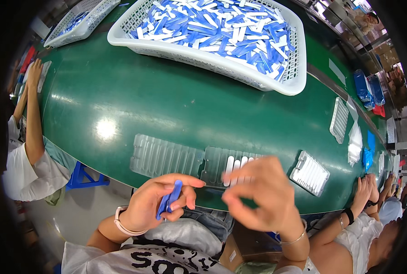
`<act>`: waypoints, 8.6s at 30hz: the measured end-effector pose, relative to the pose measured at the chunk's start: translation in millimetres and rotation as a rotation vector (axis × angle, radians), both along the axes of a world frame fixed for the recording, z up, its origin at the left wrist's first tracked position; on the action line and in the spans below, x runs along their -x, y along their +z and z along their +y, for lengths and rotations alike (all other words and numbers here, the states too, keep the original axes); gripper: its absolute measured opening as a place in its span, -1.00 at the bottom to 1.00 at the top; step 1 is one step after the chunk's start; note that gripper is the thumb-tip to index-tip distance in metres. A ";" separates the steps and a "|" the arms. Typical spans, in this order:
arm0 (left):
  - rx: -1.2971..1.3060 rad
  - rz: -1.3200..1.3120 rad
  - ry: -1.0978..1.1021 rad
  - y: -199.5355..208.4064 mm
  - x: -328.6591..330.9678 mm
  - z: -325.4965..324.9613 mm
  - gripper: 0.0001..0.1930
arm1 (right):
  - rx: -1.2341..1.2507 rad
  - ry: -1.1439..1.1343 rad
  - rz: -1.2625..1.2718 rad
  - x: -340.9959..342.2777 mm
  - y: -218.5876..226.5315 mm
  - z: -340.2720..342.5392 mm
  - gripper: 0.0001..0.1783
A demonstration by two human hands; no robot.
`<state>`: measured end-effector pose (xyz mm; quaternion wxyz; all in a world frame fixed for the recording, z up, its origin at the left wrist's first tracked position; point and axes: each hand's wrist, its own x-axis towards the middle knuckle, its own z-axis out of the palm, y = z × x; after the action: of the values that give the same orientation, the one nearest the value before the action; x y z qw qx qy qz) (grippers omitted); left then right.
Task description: The person assembles small white plastic components into clear plastic trays by hand on an assembly line.
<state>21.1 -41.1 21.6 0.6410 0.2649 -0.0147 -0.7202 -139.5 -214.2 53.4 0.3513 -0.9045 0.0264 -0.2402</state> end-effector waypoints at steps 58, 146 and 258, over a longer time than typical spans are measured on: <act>0.148 -0.376 -0.299 5.9 -3.3 18.8 -0.33 | -0.732 0.253 0.562 -37.9 14.9 24.5 -0.83; 0.023 -0.124 -0.056 0.4 -31.3 29.8 -0.21 | 0.165 -0.087 0.641 -92.1 16.4 15.4 -0.55; -0.055 -0.385 -0.015 9.0 -54.0 55.7 -0.59 | -0.021 0.011 0.272 -120.1 -10.5 19.1 -0.72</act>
<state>75.1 14.6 30.7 0.6133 0.4152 -0.1194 -0.6612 -19.4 -195.2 42.9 0.3552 -0.9252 0.0711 -0.1130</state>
